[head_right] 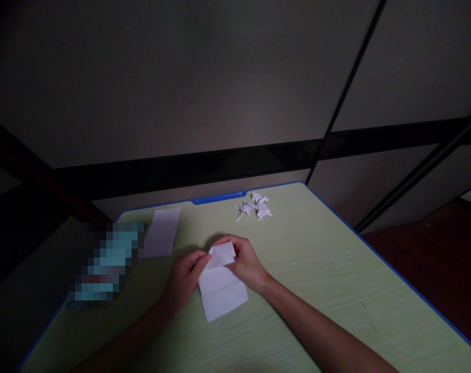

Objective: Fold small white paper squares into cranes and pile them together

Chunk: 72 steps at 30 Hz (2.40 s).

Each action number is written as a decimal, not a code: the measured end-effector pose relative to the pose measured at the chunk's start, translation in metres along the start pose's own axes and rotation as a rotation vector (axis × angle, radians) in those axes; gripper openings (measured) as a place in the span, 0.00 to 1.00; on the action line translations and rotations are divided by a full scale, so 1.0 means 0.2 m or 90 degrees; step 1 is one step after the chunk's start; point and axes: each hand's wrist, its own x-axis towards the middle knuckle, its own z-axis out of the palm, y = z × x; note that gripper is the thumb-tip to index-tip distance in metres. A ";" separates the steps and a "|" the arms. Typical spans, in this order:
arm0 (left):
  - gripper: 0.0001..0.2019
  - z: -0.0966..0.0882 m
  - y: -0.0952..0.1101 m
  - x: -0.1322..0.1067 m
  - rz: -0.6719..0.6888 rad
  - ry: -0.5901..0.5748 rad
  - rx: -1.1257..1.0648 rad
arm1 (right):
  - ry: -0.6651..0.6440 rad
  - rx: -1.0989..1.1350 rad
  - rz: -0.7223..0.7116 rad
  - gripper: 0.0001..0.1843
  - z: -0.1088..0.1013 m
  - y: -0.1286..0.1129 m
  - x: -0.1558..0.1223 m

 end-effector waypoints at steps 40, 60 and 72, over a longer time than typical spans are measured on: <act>0.07 -0.01 -0.01 0.02 -0.018 0.001 -0.169 | 0.120 -0.305 -0.347 0.09 0.01 -0.01 -0.05; 0.05 -0.01 -0.03 0.04 -0.038 0.055 -0.199 | 0.025 -0.458 -0.224 0.19 0.06 -0.01 -0.17; 0.07 -0.02 -0.04 0.07 -0.098 0.033 -0.256 | 0.024 -0.455 -0.243 0.19 0.06 -0.02 -0.16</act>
